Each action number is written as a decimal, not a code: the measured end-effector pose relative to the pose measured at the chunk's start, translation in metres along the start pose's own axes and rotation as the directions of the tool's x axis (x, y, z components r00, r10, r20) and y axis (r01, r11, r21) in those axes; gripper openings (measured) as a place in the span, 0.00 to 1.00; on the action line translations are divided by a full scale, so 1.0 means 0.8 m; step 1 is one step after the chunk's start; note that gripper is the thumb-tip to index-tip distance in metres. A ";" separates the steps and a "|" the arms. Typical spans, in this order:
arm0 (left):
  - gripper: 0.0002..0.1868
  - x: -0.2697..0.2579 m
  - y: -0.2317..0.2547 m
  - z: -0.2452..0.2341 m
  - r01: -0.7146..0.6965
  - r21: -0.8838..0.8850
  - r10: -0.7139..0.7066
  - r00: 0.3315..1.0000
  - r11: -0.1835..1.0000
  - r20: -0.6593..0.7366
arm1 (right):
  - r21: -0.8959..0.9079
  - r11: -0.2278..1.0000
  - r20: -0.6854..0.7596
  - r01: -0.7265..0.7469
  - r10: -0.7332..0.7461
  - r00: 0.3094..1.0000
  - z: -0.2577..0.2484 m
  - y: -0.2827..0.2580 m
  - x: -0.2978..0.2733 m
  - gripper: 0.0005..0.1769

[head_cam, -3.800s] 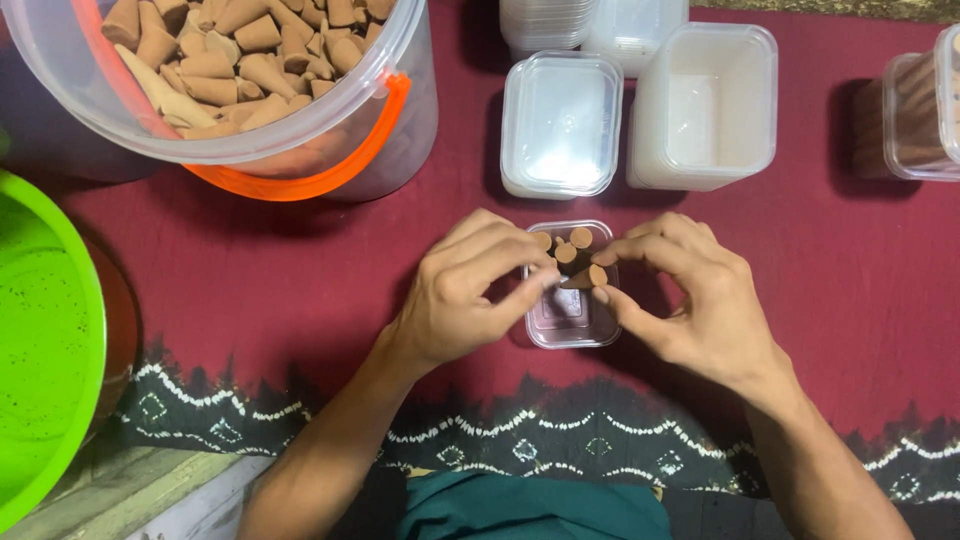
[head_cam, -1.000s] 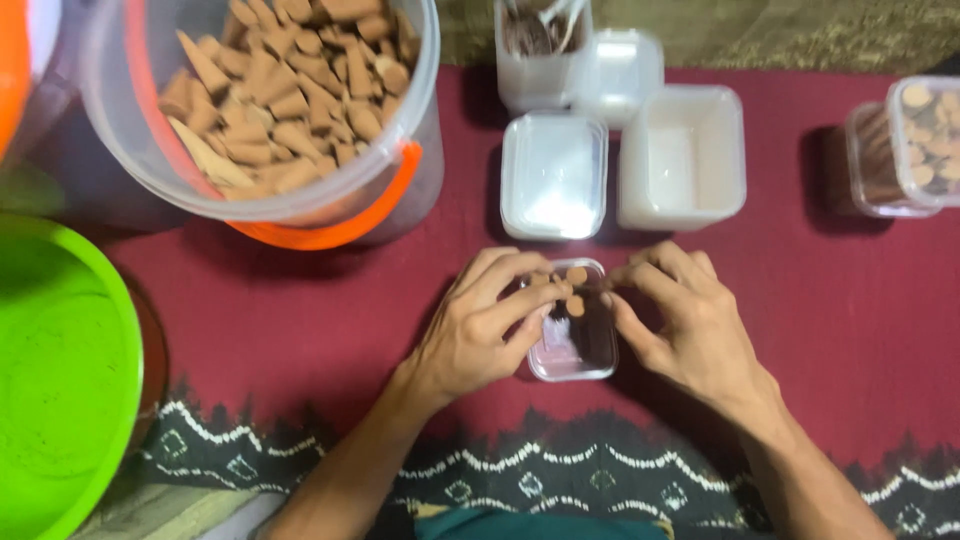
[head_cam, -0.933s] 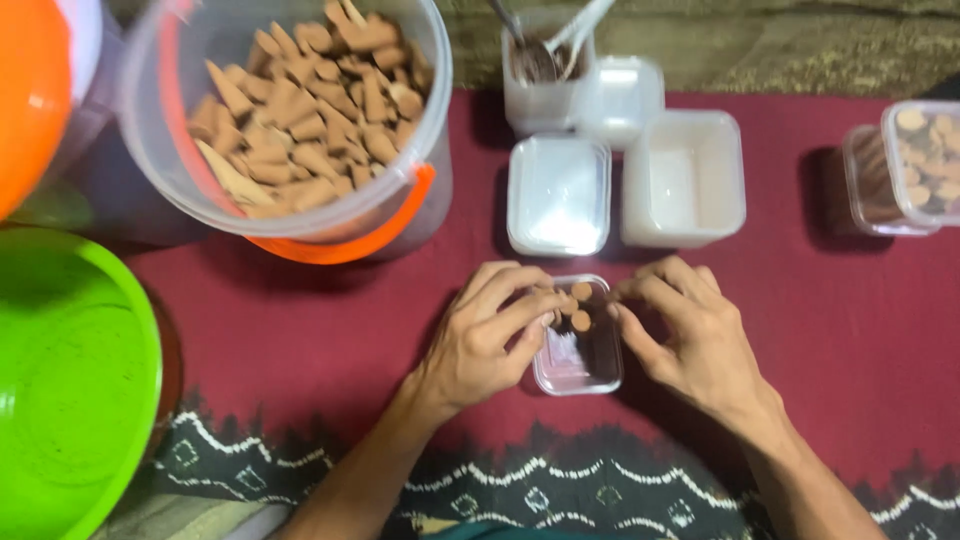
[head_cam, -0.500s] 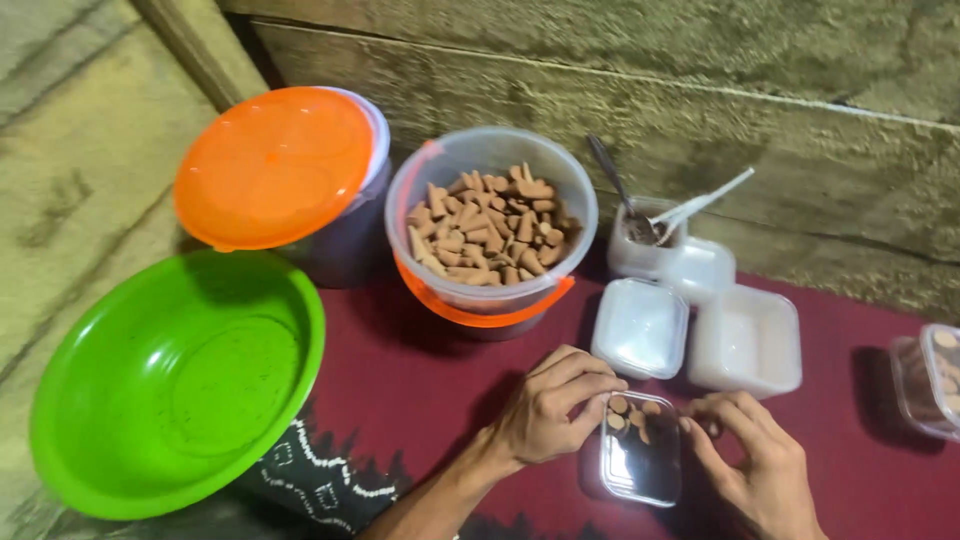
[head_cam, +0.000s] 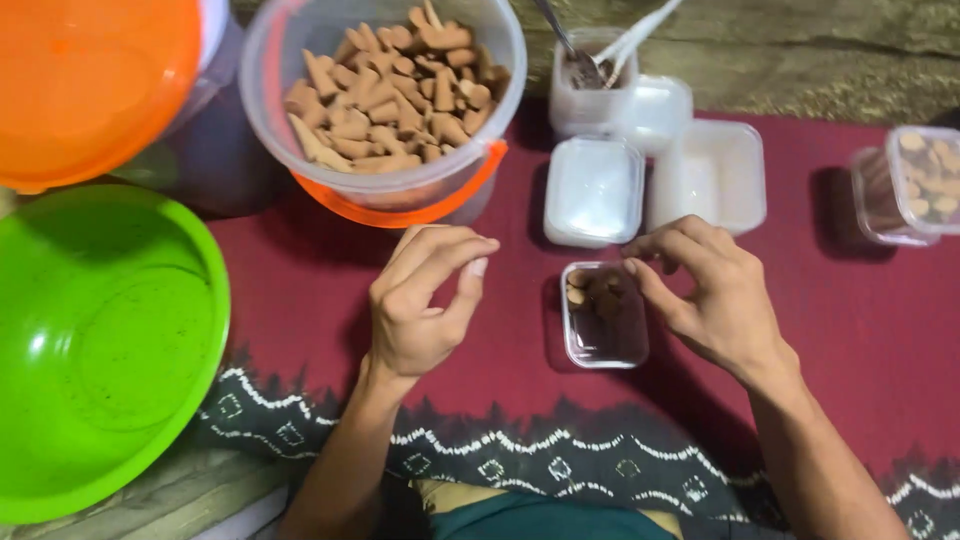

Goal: Packing incense cones from a large storage bucket into small individual plastic containers.

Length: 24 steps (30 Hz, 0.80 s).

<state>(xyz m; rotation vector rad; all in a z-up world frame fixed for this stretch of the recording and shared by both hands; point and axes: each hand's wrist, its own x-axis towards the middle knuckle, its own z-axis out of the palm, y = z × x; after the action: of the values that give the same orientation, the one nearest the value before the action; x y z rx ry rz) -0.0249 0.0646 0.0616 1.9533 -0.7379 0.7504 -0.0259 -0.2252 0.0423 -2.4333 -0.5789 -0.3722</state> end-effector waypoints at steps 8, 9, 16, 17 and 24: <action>0.09 -0.032 -0.030 0.047 0.119 -0.097 -0.113 0.991 0.988 0.067 | 0.010 0.987 -0.013 -0.159 0.159 0.987 0.005 0.023 -0.030 0.04; 0.08 -0.033 -0.030 0.051 0.131 -0.101 -0.121 0.988 0.986 0.100 | 0.012 0.985 0.007 -0.169 0.169 0.986 0.004 0.025 -0.034 0.05; 0.05 -0.016 -0.014 0.073 0.094 -0.133 -0.058 0.966 0.987 0.251 | 0.003 0.992 0.088 -0.126 0.126 0.988 0.011 0.015 -0.037 0.11; 0.05 -0.013 -0.014 0.076 0.042 -0.094 -0.011 0.950 0.995 0.312 | -0.010 0.991 0.097 -0.131 0.131 0.987 0.014 0.015 -0.037 0.11; 0.12 -0.027 -0.028 0.104 -0.053 0.032 0.033 0.892 0.998 0.452 | -0.020 0.989 0.138 -0.146 0.147 0.979 0.022 0.034 -0.052 0.16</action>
<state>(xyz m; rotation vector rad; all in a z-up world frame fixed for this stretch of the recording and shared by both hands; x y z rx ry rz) -0.0045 0.0051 -0.0009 2.1852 -1.0502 0.3331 -0.0468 -0.2467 -0.0012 -2.5065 -0.4528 -0.1453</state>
